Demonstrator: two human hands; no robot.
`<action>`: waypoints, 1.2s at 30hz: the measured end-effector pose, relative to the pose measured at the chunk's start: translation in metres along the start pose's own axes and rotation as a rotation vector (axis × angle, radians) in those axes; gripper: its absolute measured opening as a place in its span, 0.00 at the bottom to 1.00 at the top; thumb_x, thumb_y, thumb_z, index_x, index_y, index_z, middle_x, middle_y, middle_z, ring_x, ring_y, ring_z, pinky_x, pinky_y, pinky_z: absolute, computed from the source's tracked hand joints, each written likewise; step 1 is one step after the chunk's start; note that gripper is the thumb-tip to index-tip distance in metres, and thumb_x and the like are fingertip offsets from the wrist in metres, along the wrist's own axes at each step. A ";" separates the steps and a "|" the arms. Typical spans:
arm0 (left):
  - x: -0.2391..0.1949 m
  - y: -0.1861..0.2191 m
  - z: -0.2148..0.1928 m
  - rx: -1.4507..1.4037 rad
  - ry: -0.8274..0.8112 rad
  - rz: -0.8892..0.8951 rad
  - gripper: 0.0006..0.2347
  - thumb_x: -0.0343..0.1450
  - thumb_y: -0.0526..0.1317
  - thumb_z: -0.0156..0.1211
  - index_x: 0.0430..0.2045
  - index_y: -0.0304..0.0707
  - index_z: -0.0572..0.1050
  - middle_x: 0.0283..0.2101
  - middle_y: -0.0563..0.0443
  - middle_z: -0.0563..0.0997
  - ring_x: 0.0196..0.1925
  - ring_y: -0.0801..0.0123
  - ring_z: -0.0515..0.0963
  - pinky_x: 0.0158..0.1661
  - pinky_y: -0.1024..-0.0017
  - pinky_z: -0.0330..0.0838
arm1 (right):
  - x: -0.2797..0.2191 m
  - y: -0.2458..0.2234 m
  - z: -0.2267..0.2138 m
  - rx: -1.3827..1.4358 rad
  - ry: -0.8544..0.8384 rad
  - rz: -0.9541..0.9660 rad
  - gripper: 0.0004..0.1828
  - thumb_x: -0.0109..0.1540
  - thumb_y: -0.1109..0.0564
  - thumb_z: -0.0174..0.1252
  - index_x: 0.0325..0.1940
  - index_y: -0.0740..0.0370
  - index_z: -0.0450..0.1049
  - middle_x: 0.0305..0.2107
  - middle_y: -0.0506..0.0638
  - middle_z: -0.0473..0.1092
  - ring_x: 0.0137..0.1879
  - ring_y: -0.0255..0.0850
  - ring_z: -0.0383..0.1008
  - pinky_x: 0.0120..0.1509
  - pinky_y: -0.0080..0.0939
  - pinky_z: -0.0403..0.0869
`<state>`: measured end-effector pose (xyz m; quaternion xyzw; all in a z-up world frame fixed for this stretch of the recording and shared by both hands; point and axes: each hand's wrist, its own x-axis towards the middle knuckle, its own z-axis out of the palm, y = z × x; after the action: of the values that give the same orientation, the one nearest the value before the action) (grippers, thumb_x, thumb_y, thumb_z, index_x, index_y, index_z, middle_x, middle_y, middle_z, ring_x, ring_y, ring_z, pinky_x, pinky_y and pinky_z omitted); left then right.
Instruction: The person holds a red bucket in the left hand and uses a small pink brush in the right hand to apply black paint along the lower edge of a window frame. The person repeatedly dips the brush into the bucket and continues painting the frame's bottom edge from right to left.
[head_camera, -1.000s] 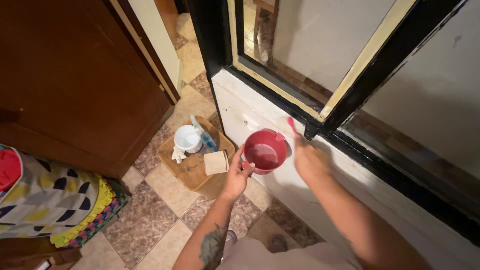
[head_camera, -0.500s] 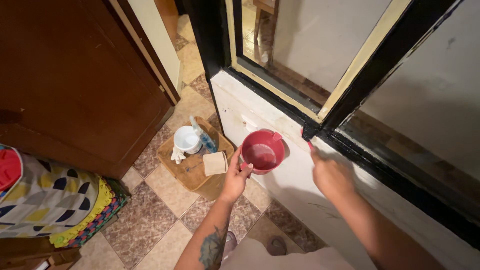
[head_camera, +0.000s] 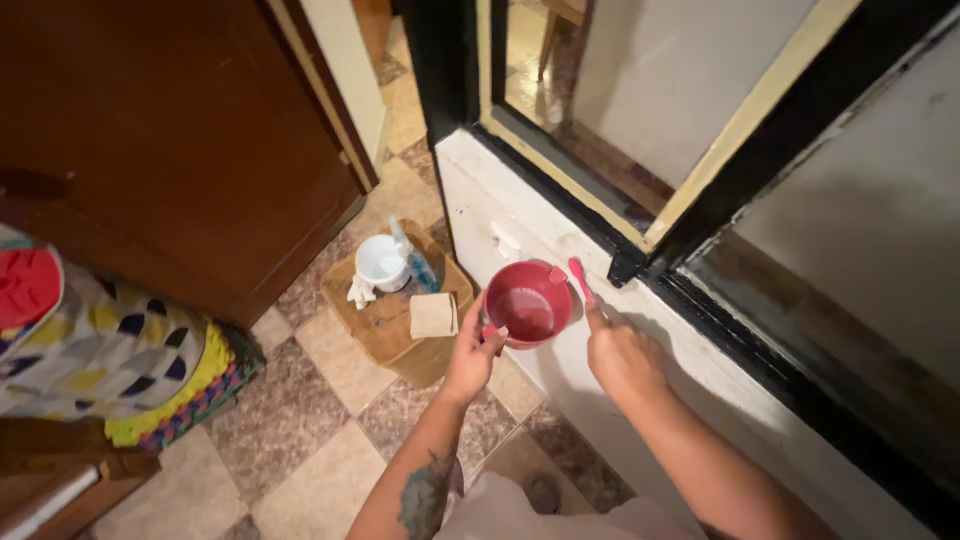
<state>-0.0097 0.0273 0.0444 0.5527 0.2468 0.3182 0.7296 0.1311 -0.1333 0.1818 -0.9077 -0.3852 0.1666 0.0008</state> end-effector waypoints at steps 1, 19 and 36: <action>0.005 -0.008 -0.001 0.000 0.016 0.002 0.32 0.69 0.25 0.58 0.70 0.44 0.56 0.33 0.43 0.79 0.23 0.74 0.72 0.26 0.80 0.71 | 0.019 -0.006 0.000 -0.005 -0.005 -0.014 0.30 0.68 0.58 0.39 0.76 0.50 0.60 0.50 0.65 0.76 0.53 0.62 0.81 0.59 0.64 0.78; -0.006 -0.009 0.014 0.041 0.060 0.058 0.32 0.70 0.25 0.57 0.71 0.44 0.55 0.35 0.44 0.77 0.24 0.74 0.71 0.25 0.80 0.71 | 0.011 0.023 0.021 0.027 0.018 -0.059 0.32 0.66 0.61 0.38 0.77 0.54 0.55 0.51 0.68 0.75 0.52 0.62 0.80 0.55 0.64 0.79; 0.020 -0.037 -0.016 0.061 0.040 0.008 0.31 0.70 0.27 0.58 0.70 0.44 0.57 0.36 0.43 0.79 0.25 0.76 0.72 0.27 0.80 0.72 | 0.007 -0.008 -0.022 -0.005 -0.025 0.013 0.30 0.68 0.55 0.41 0.76 0.49 0.57 0.45 0.65 0.78 0.54 0.60 0.80 0.58 0.61 0.78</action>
<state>0.0000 0.0455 0.0044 0.5694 0.2687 0.3243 0.7060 0.1370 -0.1203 0.2017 -0.9080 -0.3797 0.1768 -0.0076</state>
